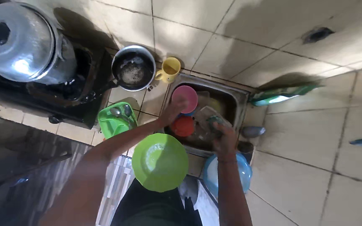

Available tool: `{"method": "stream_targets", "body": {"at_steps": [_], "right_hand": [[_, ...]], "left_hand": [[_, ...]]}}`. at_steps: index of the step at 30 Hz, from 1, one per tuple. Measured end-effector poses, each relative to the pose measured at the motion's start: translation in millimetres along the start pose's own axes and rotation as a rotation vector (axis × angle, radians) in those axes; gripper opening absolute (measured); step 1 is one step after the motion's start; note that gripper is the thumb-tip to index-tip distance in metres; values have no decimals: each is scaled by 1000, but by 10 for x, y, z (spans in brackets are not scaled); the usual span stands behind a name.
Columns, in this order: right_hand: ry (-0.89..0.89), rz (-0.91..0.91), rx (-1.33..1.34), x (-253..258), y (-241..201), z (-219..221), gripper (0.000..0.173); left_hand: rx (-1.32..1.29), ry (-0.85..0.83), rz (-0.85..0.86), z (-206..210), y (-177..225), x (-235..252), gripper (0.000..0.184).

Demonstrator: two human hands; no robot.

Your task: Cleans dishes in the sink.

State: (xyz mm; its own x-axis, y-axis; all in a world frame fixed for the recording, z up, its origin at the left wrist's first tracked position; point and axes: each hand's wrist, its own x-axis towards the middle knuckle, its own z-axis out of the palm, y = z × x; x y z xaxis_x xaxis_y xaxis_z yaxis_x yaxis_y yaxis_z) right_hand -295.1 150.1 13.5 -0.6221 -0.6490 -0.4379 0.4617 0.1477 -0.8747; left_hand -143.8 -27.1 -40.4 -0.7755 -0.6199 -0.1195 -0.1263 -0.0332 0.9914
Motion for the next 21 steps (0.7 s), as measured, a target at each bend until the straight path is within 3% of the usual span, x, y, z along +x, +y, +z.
{"method": "stream_targets", "body": {"at_steps": [2,5,8,10,12,15,18,21], "right_hand": [[-83,12,63,-60,-49,149,30],[-165,-99,-168,-153,-30,291,43],[-375,-225,-771,-246,-146,404,59],[-655,-490,-1044,-206,-316,500,67],[-815,-638,-1184,-232,-478,638,72],[-881,-663,-1315,-280,-496,642,80],[-803,-514,-1108,-255,-398,466,78],[-527,-281,-437,-324,-281,366,67]], "left_hand": [[-214,-168,-9,258,269,33,57],[-446,-144,-110,408,283,19,44],[-451,-222,-161,197,309,-140,43],[-416,-268,-276,26,589,-238,42],[-342,-246,-401,-15,843,-283,36],[-303,-258,-495,6,841,-246,40],[-442,-303,-552,108,691,-61,35],[-664,-224,-441,197,679,-91,35]]}}
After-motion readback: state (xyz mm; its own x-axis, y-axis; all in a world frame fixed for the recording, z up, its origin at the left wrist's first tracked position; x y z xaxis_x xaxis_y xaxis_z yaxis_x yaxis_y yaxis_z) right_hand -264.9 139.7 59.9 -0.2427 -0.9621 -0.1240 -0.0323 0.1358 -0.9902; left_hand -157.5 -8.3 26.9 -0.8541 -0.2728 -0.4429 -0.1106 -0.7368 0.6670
